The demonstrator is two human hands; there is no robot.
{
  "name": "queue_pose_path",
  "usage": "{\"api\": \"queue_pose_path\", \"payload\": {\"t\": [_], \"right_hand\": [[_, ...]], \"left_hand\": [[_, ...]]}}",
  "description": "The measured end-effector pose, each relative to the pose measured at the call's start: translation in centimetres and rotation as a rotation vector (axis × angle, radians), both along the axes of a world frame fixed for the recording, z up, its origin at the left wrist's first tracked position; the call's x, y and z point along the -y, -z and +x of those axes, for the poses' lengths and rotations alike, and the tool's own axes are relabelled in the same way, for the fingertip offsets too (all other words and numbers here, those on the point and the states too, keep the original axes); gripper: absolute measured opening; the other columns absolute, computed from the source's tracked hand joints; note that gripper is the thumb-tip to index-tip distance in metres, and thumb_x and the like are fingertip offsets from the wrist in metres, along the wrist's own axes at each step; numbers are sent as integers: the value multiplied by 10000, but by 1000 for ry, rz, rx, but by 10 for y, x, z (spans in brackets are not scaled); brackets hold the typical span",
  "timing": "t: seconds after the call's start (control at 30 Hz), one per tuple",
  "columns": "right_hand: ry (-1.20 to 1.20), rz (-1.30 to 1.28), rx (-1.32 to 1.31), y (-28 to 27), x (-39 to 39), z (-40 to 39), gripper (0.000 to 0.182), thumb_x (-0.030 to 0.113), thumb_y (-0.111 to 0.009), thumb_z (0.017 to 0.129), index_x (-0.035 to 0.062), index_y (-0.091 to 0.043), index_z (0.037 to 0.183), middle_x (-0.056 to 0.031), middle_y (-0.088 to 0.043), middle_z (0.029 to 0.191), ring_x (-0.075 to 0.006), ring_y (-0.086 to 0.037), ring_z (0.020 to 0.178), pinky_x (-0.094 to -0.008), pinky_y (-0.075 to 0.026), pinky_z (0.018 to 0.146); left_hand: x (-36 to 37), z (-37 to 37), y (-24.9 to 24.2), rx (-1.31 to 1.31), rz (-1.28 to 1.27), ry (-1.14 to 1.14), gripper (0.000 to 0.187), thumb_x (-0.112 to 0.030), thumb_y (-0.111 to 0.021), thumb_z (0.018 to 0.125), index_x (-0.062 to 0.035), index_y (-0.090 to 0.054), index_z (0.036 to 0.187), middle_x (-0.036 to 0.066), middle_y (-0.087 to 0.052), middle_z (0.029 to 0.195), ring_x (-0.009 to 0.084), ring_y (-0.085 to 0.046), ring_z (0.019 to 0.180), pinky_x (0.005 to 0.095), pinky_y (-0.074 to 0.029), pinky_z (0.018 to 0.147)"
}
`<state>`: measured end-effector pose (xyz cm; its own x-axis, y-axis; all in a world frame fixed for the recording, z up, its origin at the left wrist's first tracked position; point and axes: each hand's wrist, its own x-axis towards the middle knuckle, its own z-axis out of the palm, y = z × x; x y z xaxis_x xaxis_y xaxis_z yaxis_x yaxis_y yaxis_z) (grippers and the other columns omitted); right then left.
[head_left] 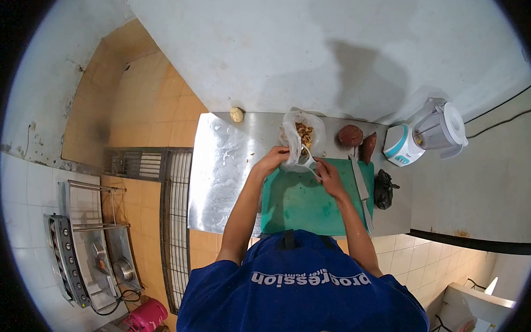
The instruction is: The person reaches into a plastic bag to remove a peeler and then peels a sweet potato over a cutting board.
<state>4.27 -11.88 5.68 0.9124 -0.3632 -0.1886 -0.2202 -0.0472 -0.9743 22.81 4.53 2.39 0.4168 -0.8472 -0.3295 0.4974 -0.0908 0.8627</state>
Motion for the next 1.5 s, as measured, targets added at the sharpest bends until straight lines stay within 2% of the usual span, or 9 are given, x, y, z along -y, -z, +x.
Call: {"api": "queue_pose_path", "payload": {"t": [0.6, 0.8, 0.9, 1.0, 1.17, 1.3, 1.4, 1.47, 1.5], "right_hand": [[177, 68, 114, 3, 22, -6, 497, 394, -473, 1068, 33, -528, 1406, 43, -469, 738, -59, -390, 617, -229, -331, 533], [319, -747, 319, 16, 7, -24, 479, 351, -426, 1072, 36, -517, 1422, -130, -717, 1060, -247, -690, 853, -340, -505, 684], [163, -785, -144, 3, -5, -45, 477, 316, -414, 1060, 33, -507, 1432, -217, -667, 1237, -371, -686, 1016, -424, -529, 821], [80, -698, -547, -1, -13, -55, 444, 287, -415, 1045, 109, -521, 1438, -201, -653, 1267, -384, -660, 1080, -483, -519, 881], [87, -627, 142, 18, -40, -60, 434, 261, -391, 1049, 91, -524, 1426, -231, -606, 1329, -377, -648, 1122, -461, -492, 977], [-361, -133, 23, -2, -94, -5, 476, 234, -374, 1053, 99, -414, 1508, -221, -546, 1412, -400, -628, 1138, -440, -457, 1035], [-411, -327, 231, 26, -124, 55, 504, 236, -372, 1051, 138, -352, 1545, -197, -530, 1435, -331, -652, 1075, -429, -483, 999], [-418, 288, -457, -9, -139, 92, 527, 273, -391, 1046, 123, -335, 1548, -207, -521, 1437, -318, -644, 1097, -431, -479, 999], [-425, 291, -438, -11, -149, 106, 527, 273, -391, 1046, 123, -335, 1548, -207, -521, 1437, -318, -644, 1097, -431, -479, 999]], "left_hand": [[-9, 7, 3, 212, 203, -218, 239, -97, -661, 886, 25, -723, 1082, 40, -712, 1007, 130, -615, 882, 276, -481, 798], [-18, 3, 8, 553, 329, -318, 346, -202, -611, 919, -20, -658, 1210, 95, -708, 1057, 213, -644, 932, 361, -498, 821], [-45, -18, -15, 1061, 808, -239, 447, -260, -571, 922, -53, -583, 1318, 154, -649, 1189, 354, -620, 1098, 512, -472, 926], [-80, -33, -11, 1072, 905, -225, 484, -272, -621, 882, -97, -555, 1328, 143, -599, 1247, 372, -574, 1170, 582, -445, 935], [-121, -84, -25, 1216, 1157, -118, 426, -253, -713, 817, -123, -611, 1209, 120, -633, 1134, 334, -601, 1053, 527, -451, 842], [-131, -104, 5, 1301, 1107, -256, 382, -185, -707, 807, -85, -614, 1163, 128, -633, 1072, 355, -597, 1010, 496, -464, 827], [-144, -105, 24, 1302, 1068, -377, 419, -146, -699, 791, -45, -597, 1185, 167, -615, 1086, 380, -588, 1011, 490, -487, 825], [-150, -106, 19, 1258, 1092, -339, 437, -130, -683, 796, -21, -583, 1206, 185, -602, 1108, 391, -581, 1021, 492, -494, 839], [-152, -106, 16, 1205, 1105, -293, 454, -114, -666, 800, 3, -569, 1228, 204, -589, 1129, 402, -574, 1030, 494, -501, 852]]}}
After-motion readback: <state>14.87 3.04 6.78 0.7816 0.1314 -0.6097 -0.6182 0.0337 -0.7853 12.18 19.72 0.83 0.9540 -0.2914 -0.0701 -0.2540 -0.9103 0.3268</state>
